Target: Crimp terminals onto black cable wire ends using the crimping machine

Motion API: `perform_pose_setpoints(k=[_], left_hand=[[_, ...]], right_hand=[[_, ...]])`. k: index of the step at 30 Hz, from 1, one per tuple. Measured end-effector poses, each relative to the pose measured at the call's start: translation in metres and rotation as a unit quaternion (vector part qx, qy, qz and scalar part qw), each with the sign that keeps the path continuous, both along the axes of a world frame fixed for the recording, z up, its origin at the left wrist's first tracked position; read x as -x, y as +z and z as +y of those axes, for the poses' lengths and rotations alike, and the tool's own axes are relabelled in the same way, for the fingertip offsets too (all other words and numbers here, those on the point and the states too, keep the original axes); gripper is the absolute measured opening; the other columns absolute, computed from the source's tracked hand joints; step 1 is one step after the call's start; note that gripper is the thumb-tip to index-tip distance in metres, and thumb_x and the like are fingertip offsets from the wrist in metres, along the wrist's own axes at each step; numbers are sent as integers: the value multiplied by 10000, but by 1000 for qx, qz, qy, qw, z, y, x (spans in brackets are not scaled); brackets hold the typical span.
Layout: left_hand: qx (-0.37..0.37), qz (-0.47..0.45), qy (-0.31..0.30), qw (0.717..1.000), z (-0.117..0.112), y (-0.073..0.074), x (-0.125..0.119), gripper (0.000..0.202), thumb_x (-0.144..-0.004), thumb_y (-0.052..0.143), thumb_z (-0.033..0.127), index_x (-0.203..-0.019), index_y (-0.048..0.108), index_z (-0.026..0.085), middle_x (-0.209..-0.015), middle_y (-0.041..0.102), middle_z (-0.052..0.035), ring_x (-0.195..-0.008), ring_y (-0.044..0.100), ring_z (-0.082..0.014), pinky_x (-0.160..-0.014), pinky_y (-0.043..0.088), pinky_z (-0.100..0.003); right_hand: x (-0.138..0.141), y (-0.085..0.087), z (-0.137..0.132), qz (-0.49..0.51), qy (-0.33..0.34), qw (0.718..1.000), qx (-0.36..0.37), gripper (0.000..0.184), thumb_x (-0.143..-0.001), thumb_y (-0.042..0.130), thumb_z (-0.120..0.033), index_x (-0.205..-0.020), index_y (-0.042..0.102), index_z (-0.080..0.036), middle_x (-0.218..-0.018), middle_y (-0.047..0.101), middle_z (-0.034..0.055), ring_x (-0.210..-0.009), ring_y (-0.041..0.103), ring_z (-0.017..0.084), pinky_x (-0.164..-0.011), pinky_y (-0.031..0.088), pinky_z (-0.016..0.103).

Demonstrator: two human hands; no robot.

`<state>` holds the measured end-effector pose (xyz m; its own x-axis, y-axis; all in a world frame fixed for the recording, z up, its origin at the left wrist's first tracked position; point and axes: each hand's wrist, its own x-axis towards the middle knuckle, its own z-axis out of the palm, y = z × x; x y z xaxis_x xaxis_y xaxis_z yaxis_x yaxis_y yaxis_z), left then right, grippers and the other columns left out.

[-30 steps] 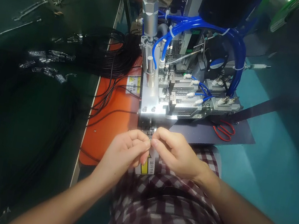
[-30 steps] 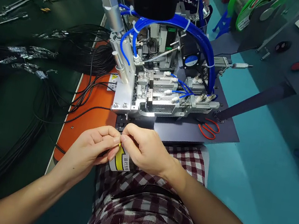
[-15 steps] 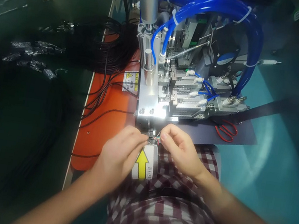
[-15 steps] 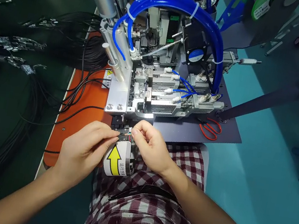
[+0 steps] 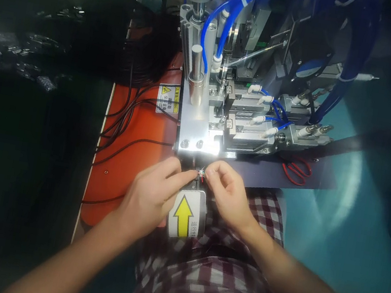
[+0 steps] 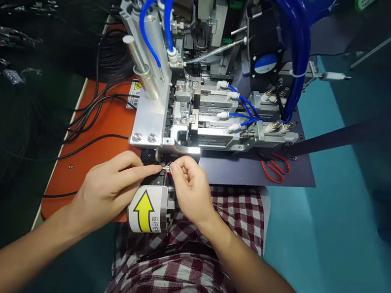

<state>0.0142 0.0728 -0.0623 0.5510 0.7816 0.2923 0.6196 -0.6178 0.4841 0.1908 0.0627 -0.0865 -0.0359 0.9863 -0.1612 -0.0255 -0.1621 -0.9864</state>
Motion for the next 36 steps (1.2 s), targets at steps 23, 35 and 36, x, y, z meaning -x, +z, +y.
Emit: perform_pose_setpoints(k=[23, 35, 36], left_hand=[[-42, 51, -10, 998, 2, 2, -5, 321, -885, 437, 91, -1089, 682, 120, -754, 529, -48, -641, 511, -131, -537, 453, -220], [-44, 55, -8, 997, 2, 1, -5, 316, -882, 443, 91, -1087, 682, 114, -749, 531, -50, -643, 520, -138, -541, 460, -226], [-45, 53, -9, 998, 2, 1, -5, 314, -882, 445, 91, -1087, 681, 111, -747, 530, -50, -642, 520, -137, -539, 458, -225]], right_hand=[[-4, -4, -1, -81, 5, 996, -42, 229, -931, 491, -282, -716, 475, -204, -635, 474, -29, -600, 451, 122, -580, 383, 253], [-4, -17, -5, -170, -21, 977, -129, 186, -928, 475, -263, -757, 521, -206, -660, 523, -4, -618, 496, 144, -597, 402, 280], [-4, -17, -4, -174, -21, 976, -131, 185, -926, 477, -266, -757, 524, -207, -661, 525, -2, -619, 497, 145, -598, 402, 283]])
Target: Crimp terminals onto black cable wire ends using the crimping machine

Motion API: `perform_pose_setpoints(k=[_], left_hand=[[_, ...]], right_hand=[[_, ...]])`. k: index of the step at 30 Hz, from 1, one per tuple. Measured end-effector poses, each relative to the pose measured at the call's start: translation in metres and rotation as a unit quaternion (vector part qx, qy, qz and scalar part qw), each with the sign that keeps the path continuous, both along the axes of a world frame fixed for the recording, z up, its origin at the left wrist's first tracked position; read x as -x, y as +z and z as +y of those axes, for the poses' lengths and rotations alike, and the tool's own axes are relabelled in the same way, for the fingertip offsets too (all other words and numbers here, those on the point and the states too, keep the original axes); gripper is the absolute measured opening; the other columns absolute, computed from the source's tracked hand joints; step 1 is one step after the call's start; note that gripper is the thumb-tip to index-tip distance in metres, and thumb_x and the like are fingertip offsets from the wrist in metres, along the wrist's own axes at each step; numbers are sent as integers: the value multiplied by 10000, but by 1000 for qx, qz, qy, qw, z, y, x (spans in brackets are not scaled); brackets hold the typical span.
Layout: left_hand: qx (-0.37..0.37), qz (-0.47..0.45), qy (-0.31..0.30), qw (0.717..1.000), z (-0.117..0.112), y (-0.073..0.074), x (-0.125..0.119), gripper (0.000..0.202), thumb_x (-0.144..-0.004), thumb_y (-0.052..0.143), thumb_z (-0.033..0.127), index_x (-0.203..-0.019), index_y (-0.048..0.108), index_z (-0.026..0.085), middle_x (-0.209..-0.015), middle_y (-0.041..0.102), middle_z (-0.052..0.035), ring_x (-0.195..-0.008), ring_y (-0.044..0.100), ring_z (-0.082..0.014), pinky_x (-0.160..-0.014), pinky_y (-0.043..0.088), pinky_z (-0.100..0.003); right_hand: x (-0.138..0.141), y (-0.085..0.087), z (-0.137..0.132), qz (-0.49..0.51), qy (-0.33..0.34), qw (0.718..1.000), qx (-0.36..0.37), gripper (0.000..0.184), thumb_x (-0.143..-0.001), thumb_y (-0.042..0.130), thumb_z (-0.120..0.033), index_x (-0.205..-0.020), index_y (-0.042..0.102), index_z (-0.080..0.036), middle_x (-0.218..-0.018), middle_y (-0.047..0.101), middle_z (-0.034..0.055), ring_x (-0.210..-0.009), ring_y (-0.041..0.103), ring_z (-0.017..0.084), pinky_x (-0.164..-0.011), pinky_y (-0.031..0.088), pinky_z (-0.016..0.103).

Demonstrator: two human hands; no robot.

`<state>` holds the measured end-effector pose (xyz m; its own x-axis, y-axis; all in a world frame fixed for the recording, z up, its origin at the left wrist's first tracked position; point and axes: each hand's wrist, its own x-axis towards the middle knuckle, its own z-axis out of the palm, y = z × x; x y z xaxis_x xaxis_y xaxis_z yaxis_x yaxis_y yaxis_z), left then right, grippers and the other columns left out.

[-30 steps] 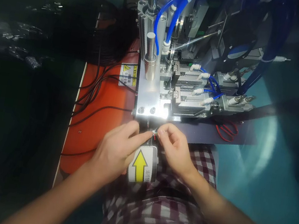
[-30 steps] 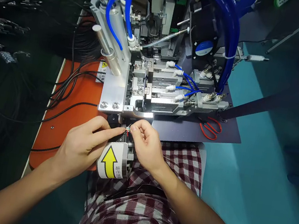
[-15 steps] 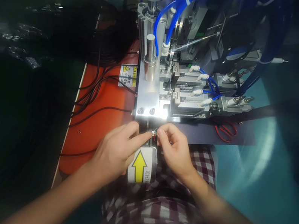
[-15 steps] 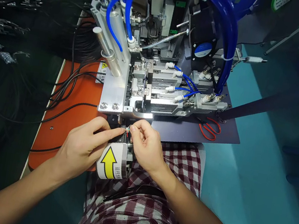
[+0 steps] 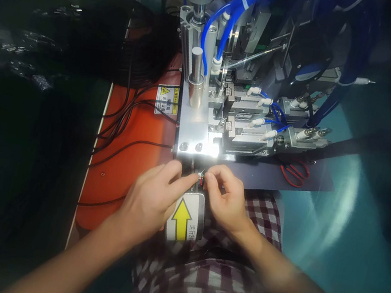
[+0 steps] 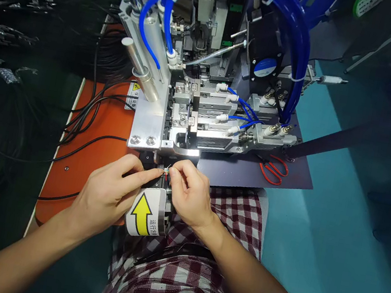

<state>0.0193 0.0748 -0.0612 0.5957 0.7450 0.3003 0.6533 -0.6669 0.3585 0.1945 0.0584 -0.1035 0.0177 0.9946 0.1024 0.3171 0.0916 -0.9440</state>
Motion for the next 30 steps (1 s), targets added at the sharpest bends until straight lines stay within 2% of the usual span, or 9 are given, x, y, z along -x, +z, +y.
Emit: perform_pose_setpoints(k=[8, 14, 17, 19, 21, 24, 26, 28, 30], left_hand=[[-12, 15, -1, 1000, -1, 0, 0, 325, -867, 444, 68, -1081, 685, 111, -737, 522, -48, -629, 510, -140, -527, 443, -229], [-31, 59, 6, 998, -2, 3, -2, 335, -863, 450, 64, -1092, 688, 118, -723, 527, -52, -618, 514, -151, -528, 435, -246], [-37, 71, 8, 997, -2, 4, -3, 328, -865, 448, 55, -1067, 699, 114, -715, 535, -55, -610, 518, -154, -522, 429, -249], [-39, 72, 9, 997, -1, 4, -3, 325, -864, 449, 51, -1057, 703, 111, -717, 540, -59, -606, 519, -155, -513, 424, -248], [-40, 71, 9, 997, -1, 4, -3, 327, -866, 448, 51, -1061, 703, 110, -721, 544, -62, -605, 522, -155, -511, 427, -247], [-35, 64, 13, 997, -1, 3, -3, 323, -874, 442, 58, -1057, 704, 108, -721, 547, -62, -611, 529, -154, -515, 435, -243], [-25, 57, 16, 998, -1, 3, -3, 318, -881, 441, 65, -1051, 707, 108, -723, 548, -63, -608, 527, -149, -511, 436, -238], [-19, 48, 16, 999, -1, 3, -3, 311, -888, 444, 75, -1052, 707, 103, -729, 551, -65, -603, 524, -145, -507, 437, -234], [-15, 34, 13, 999, -1, 3, -2, 304, -898, 444, 89, -1048, 708, 94, -733, 553, -69, -604, 525, -142, -507, 442, -231]], right_hand=[[6, 14, 1, 129, -2, 982, 136, 261, -926, 485, -312, -689, 471, -206, -612, 490, -29, -567, 466, 120, -552, 385, 251], [2, 6, -1, -39, -8, 999, 5, 159, -910, 495, -250, -761, 526, -203, -684, 532, 0, -631, 477, 142, -626, 377, 289], [3, 11, 1, 51, -9, 995, 90, 212, -907, 496, -286, -711, 486, -205, -623, 481, -24, -573, 443, 126, -568, 369, 268], [5, 17, 3, 135, -2, 975, 177, 258, -902, 492, -314, -671, 446, -208, -583, 443, -41, -524, 405, 111, -514, 347, 250], [7, 19, 3, 149, -5, 967, 206, 271, -895, 492, -318, -655, 432, -208, -570, 434, -44, -512, 394, 107, -502, 336, 244], [9, 17, 0, 34, -43, 993, 104, 217, -875, 513, -289, -678, 483, -201, -594, 454, -32, -555, 408, 118, -555, 335, 259], [10, 14, -1, 1, -61, 996, 60, 190, -864, 525, -290, -697, 505, -201, -617, 471, -25, -582, 416, 124, -579, 333, 265], [9, 13, 1, 85, -46, 987, 128, 236, -862, 527, -333, -671, 478, -203, -594, 460, -31, -558, 401, 118, -548, 324, 257], [8, 13, 3, 210, -20, 950, 230, 296, -850, 550, -389, -644, 448, -203, -559, 437, -48, -513, 367, 101, -504, 299, 240]])
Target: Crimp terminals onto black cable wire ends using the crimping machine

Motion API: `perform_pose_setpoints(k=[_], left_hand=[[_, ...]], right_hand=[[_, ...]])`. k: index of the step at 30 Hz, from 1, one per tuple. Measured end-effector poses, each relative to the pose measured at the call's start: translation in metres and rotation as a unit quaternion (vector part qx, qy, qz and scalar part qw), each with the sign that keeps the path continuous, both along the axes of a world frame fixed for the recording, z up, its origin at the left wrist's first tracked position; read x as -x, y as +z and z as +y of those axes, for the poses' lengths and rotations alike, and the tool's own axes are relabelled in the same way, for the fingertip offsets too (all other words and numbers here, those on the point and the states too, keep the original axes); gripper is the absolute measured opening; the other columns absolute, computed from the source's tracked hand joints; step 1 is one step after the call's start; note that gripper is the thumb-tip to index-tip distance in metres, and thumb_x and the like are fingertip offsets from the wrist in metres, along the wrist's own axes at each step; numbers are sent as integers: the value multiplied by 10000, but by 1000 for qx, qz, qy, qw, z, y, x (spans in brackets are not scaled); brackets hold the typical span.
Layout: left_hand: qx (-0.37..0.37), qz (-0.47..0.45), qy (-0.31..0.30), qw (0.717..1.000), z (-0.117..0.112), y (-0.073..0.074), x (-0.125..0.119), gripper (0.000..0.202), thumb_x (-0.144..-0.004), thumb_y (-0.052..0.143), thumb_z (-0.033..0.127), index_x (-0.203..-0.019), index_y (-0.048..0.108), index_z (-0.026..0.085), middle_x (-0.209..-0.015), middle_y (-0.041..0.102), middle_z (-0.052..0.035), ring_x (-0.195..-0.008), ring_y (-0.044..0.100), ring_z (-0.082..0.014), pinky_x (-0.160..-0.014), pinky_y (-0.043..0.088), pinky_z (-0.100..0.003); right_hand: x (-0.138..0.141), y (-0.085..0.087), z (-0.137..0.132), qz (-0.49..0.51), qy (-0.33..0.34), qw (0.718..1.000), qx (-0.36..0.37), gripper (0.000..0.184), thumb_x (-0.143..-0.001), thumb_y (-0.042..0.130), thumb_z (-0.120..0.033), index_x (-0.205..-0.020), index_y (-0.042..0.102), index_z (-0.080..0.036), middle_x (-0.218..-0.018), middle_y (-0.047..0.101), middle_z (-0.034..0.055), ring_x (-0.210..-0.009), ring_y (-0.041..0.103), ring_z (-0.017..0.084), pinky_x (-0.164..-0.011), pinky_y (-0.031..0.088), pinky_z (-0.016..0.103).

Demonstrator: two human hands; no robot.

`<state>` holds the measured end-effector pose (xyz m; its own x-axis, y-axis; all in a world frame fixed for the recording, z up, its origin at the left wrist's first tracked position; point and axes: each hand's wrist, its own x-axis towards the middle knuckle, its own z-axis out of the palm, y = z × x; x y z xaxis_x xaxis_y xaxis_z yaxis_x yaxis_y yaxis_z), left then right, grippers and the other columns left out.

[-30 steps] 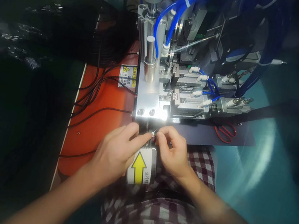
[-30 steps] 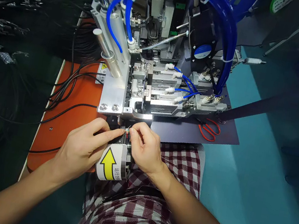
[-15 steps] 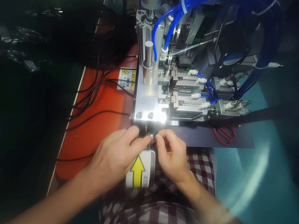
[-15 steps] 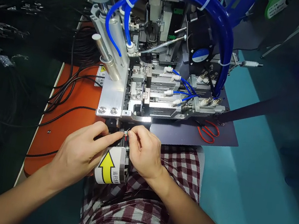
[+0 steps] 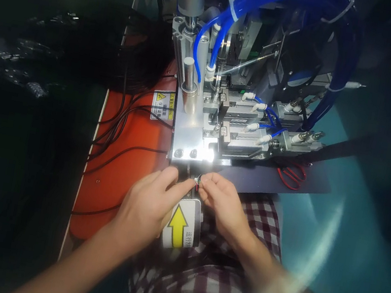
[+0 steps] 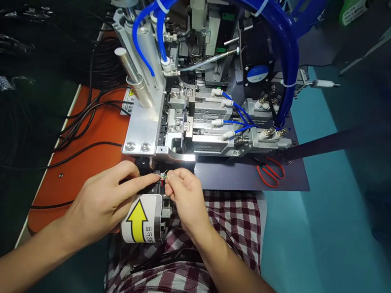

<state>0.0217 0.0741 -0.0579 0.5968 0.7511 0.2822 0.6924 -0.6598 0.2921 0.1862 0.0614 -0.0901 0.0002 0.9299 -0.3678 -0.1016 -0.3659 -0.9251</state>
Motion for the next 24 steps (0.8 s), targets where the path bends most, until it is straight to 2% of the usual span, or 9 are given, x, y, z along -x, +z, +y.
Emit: perform_pose_setpoints(k=[2, 5, 11, 16, 20, 24], left_hand=[[3, -14, -6, 1000, 1, 0, 0, 298, -909, 442, 107, -1037, 711, 85, -730, 552, -70, -606, 526, -141, -510, 448, -230], [8, -26, -9, 1000, 1, -1, 1, 302, -921, 438, 123, -1049, 707, 77, -736, 550, -73, -615, 526, -140, -520, 458, -233], [22, -32, -8, 999, 0, -3, 2, 303, -916, 448, 128, -1082, 697, 84, -753, 540, -69, -626, 517, -139, -522, 458, -234], [25, -35, -11, 999, 1, -4, 2, 293, -903, 464, 108, -1076, 699, 83, -752, 538, -67, -636, 521, -138, -530, 463, -234], [19, -40, -11, 999, 1, -4, 3, 291, -903, 463, 105, -1066, 701, 74, -754, 542, -72, -647, 528, -143, -536, 465, -240], [27, -42, -11, 999, 1, -4, 2, 290, -903, 465, 104, -1074, 698, 81, -758, 540, -69, -657, 528, -145, -542, 461, -241]], right_hand=[[-2, 1, 2, 83, 3, 995, 55, 323, -822, 593, -429, -645, 462, -193, -548, 451, -53, -488, 333, 84, -479, 263, 227], [-6, -2, 0, 93, -33, 993, 67, 323, -813, 604, -461, -691, 517, -175, -556, 489, -46, -474, 311, 73, -461, 224, 222], [-6, -1, -8, 68, -24, 997, 22, 303, -846, 589, -444, -723, 543, -171, -598, 495, -42, -491, 342, 74, -465, 235, 231], [-5, 6, -1, 36, -15, 999, 8, 263, -854, 587, -384, -699, 534, -178, -582, 472, -54, -479, 341, 73, -457, 244, 241], [-4, 4, 2, 32, -12, 999, 12, 210, -842, 599, -324, -711, 527, -177, -577, 470, -62, -474, 345, 70, -451, 255, 233], [-3, 1, 0, -5, -11, 1000, -25, 193, -867, 574, -311, -735, 519, -181, -606, 484, -53, -512, 393, 79, -475, 300, 229]])
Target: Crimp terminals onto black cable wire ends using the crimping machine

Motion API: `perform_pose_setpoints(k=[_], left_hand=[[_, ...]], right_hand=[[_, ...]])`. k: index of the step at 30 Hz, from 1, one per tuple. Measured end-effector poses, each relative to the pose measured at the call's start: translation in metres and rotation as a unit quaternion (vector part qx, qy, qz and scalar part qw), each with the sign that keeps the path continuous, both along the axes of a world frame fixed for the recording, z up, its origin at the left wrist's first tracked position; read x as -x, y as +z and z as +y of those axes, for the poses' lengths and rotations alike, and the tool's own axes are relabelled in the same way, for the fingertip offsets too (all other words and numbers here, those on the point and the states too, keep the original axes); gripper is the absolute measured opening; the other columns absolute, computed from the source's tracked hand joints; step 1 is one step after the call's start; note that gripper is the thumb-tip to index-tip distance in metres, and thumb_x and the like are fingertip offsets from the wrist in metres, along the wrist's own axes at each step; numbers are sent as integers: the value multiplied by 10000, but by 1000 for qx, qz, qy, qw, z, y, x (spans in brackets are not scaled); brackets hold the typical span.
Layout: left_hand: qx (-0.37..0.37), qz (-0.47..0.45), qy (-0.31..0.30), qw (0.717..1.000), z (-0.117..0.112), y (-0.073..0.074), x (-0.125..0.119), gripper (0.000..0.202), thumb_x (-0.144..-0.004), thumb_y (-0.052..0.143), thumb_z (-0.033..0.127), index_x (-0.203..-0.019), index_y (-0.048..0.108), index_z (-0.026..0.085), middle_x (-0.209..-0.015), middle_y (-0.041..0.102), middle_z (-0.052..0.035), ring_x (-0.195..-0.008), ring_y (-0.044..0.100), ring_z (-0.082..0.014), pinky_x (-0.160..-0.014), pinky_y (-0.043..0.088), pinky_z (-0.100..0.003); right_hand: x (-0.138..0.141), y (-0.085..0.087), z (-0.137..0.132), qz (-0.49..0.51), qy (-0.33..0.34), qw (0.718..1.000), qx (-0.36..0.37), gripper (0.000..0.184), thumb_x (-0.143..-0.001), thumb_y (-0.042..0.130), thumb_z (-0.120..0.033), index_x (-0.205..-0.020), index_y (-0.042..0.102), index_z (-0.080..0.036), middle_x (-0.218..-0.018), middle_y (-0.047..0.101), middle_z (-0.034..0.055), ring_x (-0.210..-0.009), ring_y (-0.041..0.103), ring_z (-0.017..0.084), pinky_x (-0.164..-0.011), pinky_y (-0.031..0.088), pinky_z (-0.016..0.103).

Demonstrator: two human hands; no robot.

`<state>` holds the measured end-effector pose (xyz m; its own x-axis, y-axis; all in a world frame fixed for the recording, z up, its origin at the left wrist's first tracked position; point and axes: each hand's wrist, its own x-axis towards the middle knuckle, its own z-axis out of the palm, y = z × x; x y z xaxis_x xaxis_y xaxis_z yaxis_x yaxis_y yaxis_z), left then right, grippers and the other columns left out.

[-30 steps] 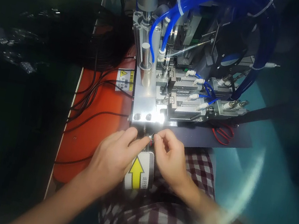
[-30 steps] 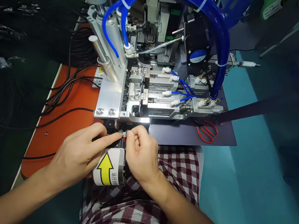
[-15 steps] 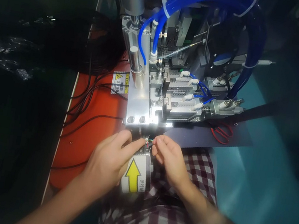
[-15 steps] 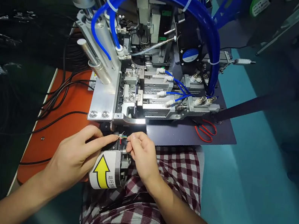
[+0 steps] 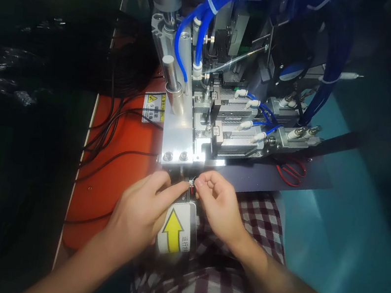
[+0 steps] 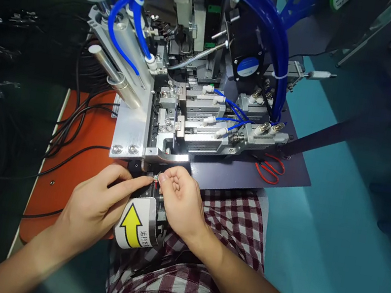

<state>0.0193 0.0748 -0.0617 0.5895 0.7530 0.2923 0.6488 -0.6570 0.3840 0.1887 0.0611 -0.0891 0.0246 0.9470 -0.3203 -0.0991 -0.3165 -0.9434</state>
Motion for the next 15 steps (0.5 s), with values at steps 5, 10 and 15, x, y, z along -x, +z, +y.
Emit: perform_pose_setpoints(k=[5, 10, 15], left_hand=[[2, -1, 5, 1000, 0, 0, 0, 290, -909, 461, 111, -1080, 695, 90, -762, 540, -64, -648, 519, -137, -541, 454, -237], [5, 0, 6, 1000, -1, 1, -1, 285, -915, 453, 122, -1042, 706, 84, -749, 538, -62, -633, 515, -133, -539, 454, -233], [6, -2, 10, 1000, -1, 0, -1, 284, -923, 456, 140, -1059, 700, 95, -756, 537, -58, -633, 511, -131, -537, 450, -230]], right_hand=[[-2, 6, 2, 3, 24, 999, 22, 215, -870, 557, -328, -722, 492, -187, -585, 461, -61, -468, 376, 72, -446, 279, 228], [-4, 12, 7, 57, 37, 996, 65, 281, -830, 599, -387, -671, 481, -188, -509, 431, -79, -432, 337, 67, -442, 242, 231], [-4, 13, 7, 108, 49, 989, 92, 357, -808, 632, -442, -615, 479, -183, -461, 427, -80, -449, 319, 70, -485, 246, 239]])
